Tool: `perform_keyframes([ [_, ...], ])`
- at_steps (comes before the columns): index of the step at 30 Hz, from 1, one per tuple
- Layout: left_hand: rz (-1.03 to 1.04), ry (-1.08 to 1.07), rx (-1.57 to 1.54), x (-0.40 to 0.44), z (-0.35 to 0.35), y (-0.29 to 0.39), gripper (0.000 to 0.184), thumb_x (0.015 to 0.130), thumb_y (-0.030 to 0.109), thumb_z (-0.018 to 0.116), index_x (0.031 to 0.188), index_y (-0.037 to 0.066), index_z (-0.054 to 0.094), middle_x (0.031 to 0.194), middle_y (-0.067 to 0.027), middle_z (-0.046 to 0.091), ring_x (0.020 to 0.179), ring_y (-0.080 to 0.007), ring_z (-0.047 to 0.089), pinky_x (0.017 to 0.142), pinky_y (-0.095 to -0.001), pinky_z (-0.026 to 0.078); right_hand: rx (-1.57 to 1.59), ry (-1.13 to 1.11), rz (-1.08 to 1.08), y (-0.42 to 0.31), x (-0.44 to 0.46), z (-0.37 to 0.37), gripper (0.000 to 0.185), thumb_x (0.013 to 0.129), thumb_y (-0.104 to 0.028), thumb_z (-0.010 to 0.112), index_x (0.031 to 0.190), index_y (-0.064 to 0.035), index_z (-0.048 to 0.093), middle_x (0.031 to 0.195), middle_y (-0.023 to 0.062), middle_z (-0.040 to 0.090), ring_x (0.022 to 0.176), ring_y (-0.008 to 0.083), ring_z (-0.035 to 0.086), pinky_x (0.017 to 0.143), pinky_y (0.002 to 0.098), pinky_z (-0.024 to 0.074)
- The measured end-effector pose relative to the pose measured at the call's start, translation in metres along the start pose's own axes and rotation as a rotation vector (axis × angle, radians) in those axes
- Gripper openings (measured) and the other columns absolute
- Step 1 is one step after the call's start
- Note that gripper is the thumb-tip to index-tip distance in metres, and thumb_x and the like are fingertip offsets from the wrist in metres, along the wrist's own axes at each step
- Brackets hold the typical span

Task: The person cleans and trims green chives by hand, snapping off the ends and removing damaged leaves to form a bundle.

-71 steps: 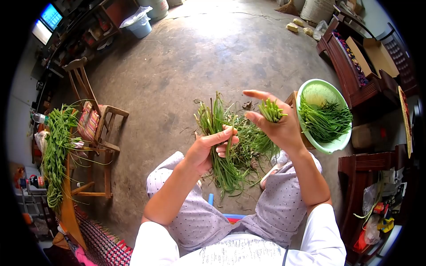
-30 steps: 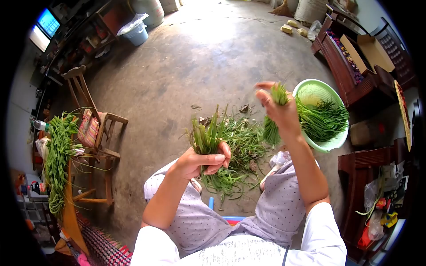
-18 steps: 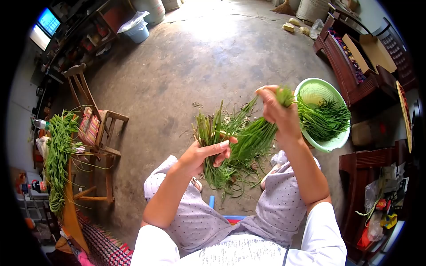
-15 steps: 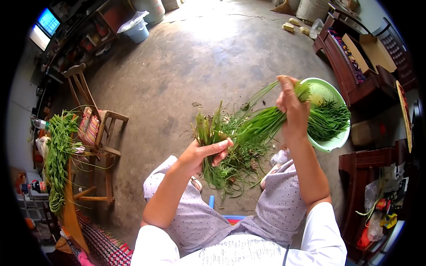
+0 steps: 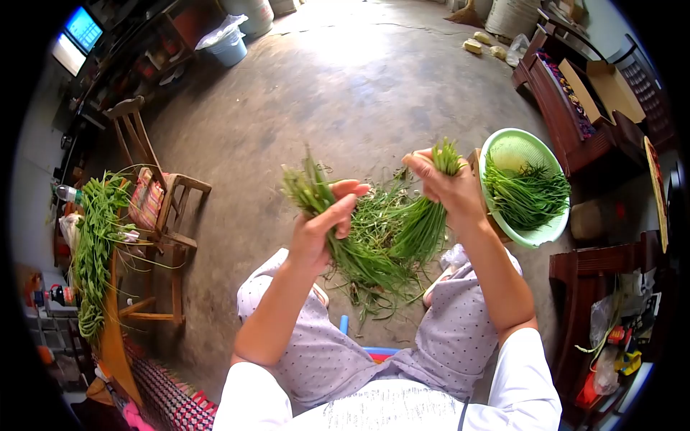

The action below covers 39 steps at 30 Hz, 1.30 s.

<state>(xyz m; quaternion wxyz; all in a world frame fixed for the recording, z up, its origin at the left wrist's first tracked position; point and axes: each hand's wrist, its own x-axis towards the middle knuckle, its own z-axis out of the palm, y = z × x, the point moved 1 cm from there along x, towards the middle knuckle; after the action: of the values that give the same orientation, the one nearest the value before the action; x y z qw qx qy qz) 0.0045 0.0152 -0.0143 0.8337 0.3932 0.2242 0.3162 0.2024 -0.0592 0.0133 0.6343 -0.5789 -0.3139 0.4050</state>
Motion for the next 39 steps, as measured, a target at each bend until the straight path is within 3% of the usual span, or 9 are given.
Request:
perform_keyframes([
  [3,-0.018,0.077,0.264,-0.001,0.014,-0.004,0.020,0.082,0.015,0.066,0.098,0.003,0.064,0.078,0.0013,0.061,0.054,-0.0020,0.043,0.048,-0.0176,0.035,0.027,-0.155,0.051,0.006,-0.007,0.013,0.020,0.081,-0.022,0.070,0.086,-0.0038,0.067,0.061,-0.0067,0.053,0.050,-0.0008,0.040,0.042,0.0174,0.0281],
  [6,0.018,0.123,0.361,-0.001,0.018,-0.008,0.018,0.081,0.016,0.068,0.092,0.002,0.065,0.067,0.0050,0.056,0.052,-0.0017,0.044,0.045,-0.0181,0.033,0.008,-0.230,0.080,0.005,-0.013,0.022,0.022,0.081,-0.022,0.070,0.087,-0.0011,0.066,0.066,-0.0040,0.057,0.056,0.0010,0.046,0.046,0.0195,0.0344],
  [9,0.098,0.160,0.419,-0.001,0.017,-0.008,0.018,0.081,0.016,0.069,0.089,0.001,0.065,0.063,0.0051,0.055,0.050,-0.0013,0.044,0.042,-0.0186,0.032,-0.052,-0.290,-0.190,0.009,-0.014,0.032,0.022,0.081,-0.019,0.069,0.087,0.0020,0.065,0.070,-0.0017,0.060,0.063,0.0038,0.051,0.053,0.0220,0.0404],
  [12,0.116,0.133,0.518,-0.002,0.018,-0.006,0.016,0.081,0.015,0.069,0.087,0.001,0.065,0.061,0.0053,0.054,0.049,-0.0012,0.043,0.042,-0.0184,0.031,-0.206,-0.256,-0.172,0.007,-0.016,0.024,0.021,0.081,-0.017,0.069,0.084,0.0035,0.064,0.070,-0.0008,0.061,0.066,0.0056,0.051,0.057,0.0233,0.0429],
  [19,0.071,0.135,0.446,-0.005,0.022,-0.005,0.012,0.082,0.013,0.067,0.085,0.002,0.065,0.063,0.0031,0.058,0.049,-0.0017,0.044,0.042,-0.0179,0.032,-0.246,-0.030,-0.168,-0.009,-0.011,0.007,0.023,0.081,-0.020,0.070,0.087,0.0014,0.066,0.073,-0.0021,0.061,0.065,0.0022,0.049,0.056,0.0183,0.0398],
  [23,0.025,0.102,0.324,-0.004,0.022,-0.006,0.012,0.082,0.013,0.066,0.087,0.002,0.064,0.070,-0.0008,0.063,0.050,-0.0022,0.046,0.043,-0.0176,0.034,-0.099,-0.108,-0.110,-0.015,-0.013,0.009,0.026,0.081,-0.019,0.069,0.096,0.0020,0.065,0.083,0.0005,0.064,0.074,0.0039,0.054,0.065,0.0190,0.0438],
  [25,0.014,0.086,0.310,-0.004,0.022,-0.008,0.013,0.082,0.013,0.066,0.088,0.002,0.064,0.072,-0.0017,0.064,0.050,-0.0023,0.047,0.043,-0.0175,0.035,-0.041,-0.300,-0.105,-0.004,-0.015,0.016,0.024,0.081,-0.018,0.069,0.094,0.0021,0.065,0.082,0.0009,0.064,0.075,0.0055,0.056,0.067,0.0207,0.0455],
  [31,-0.009,0.040,0.276,-0.004,0.023,-0.007,0.014,0.084,0.014,0.064,0.091,0.002,0.063,0.073,-0.0039,0.063,0.050,-0.0025,0.046,0.044,-0.0177,0.034,0.070,-0.307,-0.035,-0.003,-0.017,0.020,0.014,0.081,-0.011,0.069,0.083,0.0024,0.067,0.077,0.0022,0.064,0.072,0.0072,0.057,0.065,0.0227,0.0463],
  [39,-0.363,-0.112,-0.038,-0.004,0.019,-0.002,0.015,0.089,0.020,0.054,0.093,0.005,0.056,0.077,0.0001,0.054,0.051,-0.0017,0.039,0.040,-0.0149,0.031,0.046,-0.346,-0.086,-0.002,-0.014,0.016,0.014,0.081,-0.010,0.068,0.084,0.0027,0.067,0.075,0.0021,0.065,0.071,0.0065,0.057,0.064,0.0222,0.0461],
])
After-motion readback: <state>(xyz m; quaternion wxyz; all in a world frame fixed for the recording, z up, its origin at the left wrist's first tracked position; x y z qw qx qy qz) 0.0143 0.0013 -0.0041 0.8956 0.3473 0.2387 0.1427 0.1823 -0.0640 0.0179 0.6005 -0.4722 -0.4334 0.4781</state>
